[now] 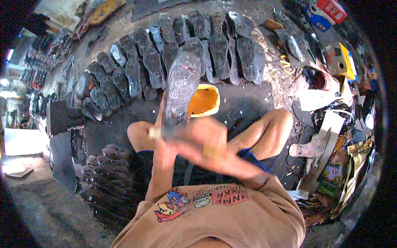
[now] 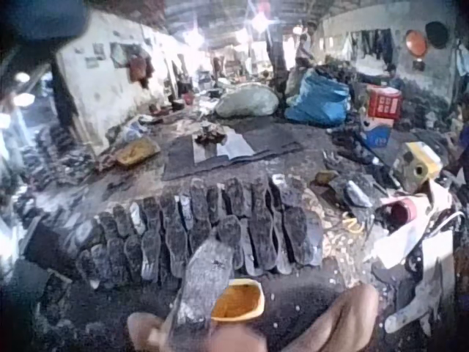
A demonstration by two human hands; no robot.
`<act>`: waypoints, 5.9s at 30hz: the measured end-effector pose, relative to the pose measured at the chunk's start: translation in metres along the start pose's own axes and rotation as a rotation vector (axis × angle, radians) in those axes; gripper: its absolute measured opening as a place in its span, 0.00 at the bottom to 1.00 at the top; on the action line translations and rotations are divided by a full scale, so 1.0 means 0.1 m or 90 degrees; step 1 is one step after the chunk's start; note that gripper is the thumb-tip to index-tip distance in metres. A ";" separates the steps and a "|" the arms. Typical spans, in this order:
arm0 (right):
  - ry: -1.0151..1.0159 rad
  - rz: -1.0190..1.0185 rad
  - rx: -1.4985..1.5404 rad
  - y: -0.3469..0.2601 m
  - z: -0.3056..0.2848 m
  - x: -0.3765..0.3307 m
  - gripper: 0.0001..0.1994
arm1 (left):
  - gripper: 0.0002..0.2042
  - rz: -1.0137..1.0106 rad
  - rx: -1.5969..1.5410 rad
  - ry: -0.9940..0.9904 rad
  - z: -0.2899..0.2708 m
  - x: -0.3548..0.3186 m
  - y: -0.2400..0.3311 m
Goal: The person sits on the floor and repeatedly picks up dark shoe parts, dips a brush into a yellow container, and applies a white coating to each part. They place each coated part back into a large pile on the floor and continue the process with the next item.
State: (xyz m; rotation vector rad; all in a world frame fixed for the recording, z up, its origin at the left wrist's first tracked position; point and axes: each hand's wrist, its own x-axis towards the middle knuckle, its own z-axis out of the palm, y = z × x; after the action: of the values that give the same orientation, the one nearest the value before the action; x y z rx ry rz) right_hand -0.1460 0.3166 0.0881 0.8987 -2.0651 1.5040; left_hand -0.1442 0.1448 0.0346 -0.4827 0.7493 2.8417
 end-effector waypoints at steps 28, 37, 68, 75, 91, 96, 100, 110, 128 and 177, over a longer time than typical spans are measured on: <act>0.188 0.645 -0.133 2.18 -0.43 -0.14 0.17 | 0.10 0.284 0.496 0.230 -1.42 4.16 2.23; 0.358 0.575 -0.283 1.22 -0.56 0.20 0.33 | 0.14 0.424 1.229 0.903 -1.61 -0.62 2.79; 0.364 0.687 0.567 1.09 -0.64 -0.14 0.10 | 0.15 0.361 0.629 0.628 -1.89 -1.31 0.79; 0.464 0.743 0.945 1.08 -0.78 -0.11 0.13 | 0.21 0.328 0.113 0.510 -2.07 -1.67 0.86; 0.436 0.814 0.947 1.08 -0.43 -0.37 0.12 | 0.26 0.268 0.372 0.448 -1.64 -1.63 0.78; 0.509 0.812 0.801 1.11 -0.64 -0.55 0.12 | 0.22 0.439 0.242 0.537 -1.74 -2.21 0.66; 0.498 0.863 0.823 1.12 -0.53 -0.48 0.11 | 0.25 0.387 1.277 0.561 -1.15 -1.95 0.37; 0.173 0.569 0.437 1.13 -0.34 -0.06 0.13 | 0.28 0.117 0.005 0.123 -0.66 -1.00 0.35; 0.178 0.249 0.061 0.55 0.09 0.65 0.12 | 0.32 0.087 0.068 0.046 -0.41 -0.83 0.07; -0.161 0.071 0.030 -0.40 -0.14 -0.21 0.09 | 0.27 0.318 0.591 0.011 0.22 -0.21 -0.06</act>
State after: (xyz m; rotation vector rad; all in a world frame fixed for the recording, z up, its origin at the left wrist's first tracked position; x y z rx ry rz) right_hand -0.1029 0.3271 0.1051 1.0554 -2.3001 1.5705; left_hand -0.1294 0.1589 0.0570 -0.1722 2.2538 2.4256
